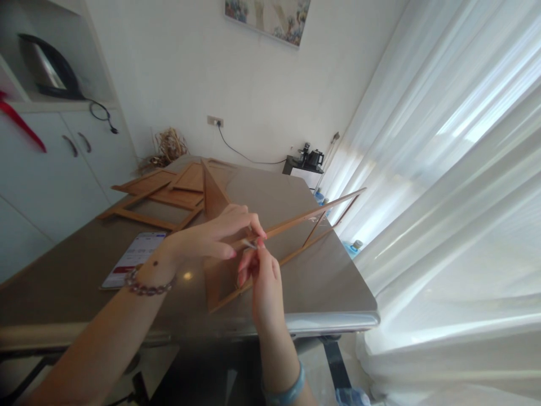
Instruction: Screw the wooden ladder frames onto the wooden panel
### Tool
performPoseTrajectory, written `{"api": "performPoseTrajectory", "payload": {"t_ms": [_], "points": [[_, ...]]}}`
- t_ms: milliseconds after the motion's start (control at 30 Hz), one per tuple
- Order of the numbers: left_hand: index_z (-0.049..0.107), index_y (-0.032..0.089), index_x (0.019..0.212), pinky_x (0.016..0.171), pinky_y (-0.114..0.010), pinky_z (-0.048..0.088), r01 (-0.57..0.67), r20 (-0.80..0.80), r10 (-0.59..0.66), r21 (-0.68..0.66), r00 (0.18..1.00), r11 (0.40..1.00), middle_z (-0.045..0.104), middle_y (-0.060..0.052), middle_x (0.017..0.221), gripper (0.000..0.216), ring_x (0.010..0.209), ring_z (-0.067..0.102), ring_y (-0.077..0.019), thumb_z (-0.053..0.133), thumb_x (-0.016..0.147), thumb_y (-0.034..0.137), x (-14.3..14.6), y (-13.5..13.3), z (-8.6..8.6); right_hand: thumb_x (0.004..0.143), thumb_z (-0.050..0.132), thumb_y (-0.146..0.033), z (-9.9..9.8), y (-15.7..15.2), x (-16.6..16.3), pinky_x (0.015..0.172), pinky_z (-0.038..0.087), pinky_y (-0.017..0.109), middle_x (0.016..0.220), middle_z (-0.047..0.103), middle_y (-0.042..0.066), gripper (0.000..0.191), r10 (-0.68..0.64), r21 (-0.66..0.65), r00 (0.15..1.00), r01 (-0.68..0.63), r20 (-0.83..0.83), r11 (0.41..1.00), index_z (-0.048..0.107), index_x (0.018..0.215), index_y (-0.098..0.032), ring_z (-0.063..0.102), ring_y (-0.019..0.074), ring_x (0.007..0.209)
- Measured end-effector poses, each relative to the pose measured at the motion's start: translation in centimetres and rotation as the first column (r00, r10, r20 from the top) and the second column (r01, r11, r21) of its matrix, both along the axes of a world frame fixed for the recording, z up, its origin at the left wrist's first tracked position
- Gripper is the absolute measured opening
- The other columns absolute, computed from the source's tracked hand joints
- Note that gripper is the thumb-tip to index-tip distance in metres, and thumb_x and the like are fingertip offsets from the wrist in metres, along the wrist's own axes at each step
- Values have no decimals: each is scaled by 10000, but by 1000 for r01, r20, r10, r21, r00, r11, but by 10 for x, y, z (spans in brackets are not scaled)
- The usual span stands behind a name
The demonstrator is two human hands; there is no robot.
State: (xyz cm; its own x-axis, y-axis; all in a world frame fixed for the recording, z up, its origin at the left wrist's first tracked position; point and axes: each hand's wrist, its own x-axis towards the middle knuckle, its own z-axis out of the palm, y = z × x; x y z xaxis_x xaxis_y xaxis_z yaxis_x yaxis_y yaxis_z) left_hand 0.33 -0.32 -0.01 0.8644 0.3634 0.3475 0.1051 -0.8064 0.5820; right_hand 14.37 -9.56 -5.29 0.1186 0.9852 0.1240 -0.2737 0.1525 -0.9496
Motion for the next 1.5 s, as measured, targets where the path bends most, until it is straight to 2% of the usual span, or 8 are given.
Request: {"api": "performPoseTrajectory", "payload": {"t_ms": [233,400,767,1033,1233,1333,1400,1500], "points": [[538,243,1046,980,-343,259,-21,-6,21,3,1000,1000,496,11,905,309,928,406,-178,532,740,200,0,-1,1,921,517,-595,-2,-1,1,443,318,241,469,449,-73,441,-264,173,939,228,220,958,463,673,-234,402,91,425],[550,257,1058,973,-353,271,-59,-24,58,-24,998,998,475,7,893,317,965,393,-194,563,741,262,0,-2,0,940,592,-369,-17,4,7,654,492,260,815,660,-7,139,-537,489,797,364,277,793,567,931,-233,630,130,719],[547,282,1108,977,-363,269,-49,-34,48,-41,998,998,474,1,934,383,1004,383,-205,545,724,281,-1,2,-2,938,521,-125,-26,5,38,801,557,328,960,717,36,269,-535,713,674,18,509,701,663,1128,-253,679,168,890],[536,273,1100,1014,-345,243,-36,-9,36,-11,999,999,467,13,896,356,968,403,-185,555,745,253,-1,0,-2,856,682,-77,-14,9,39,763,525,297,886,723,23,199,-824,900,405,5,396,435,653,986,-225,637,149,800],[523,263,1061,1018,-332,230,-3,15,3,13,1000,1000,478,18,889,311,951,400,-177,547,751,262,0,3,-2,958,532,-243,-4,5,29,639,371,297,605,496,-19,303,-770,756,296,186,566,628,491,659,-221,452,145,633],[524,258,1062,1039,-349,224,22,21,-22,22,1000,1000,513,15,920,300,957,407,-182,528,763,286,0,3,-4,988,446,-365,4,1,23,569,302,289,546,440,-24,430,-477,434,642,239,601,869,460,585,-216,396,130,566],[512,256,1078,1046,-361,233,11,16,-11,24,1000,1000,527,10,952,320,977,415,-189,517,758,272,1,3,-5,971,450,-439,6,1,19,511,251,274,486,363,-54,452,-176,176,912,117,371,977,474,578,-216,306,108,490],[453,242,1070,1029,-361,274,-53,26,52,10,998,999,517,-2,1031,357,1025,422,-200,533,722,254,1,3,-6,899,534,-467,3,5,13,473,209,254,429,195,-102,406,127,61,989,-123,-70,991,467,579,-226,170,94,448]]}}
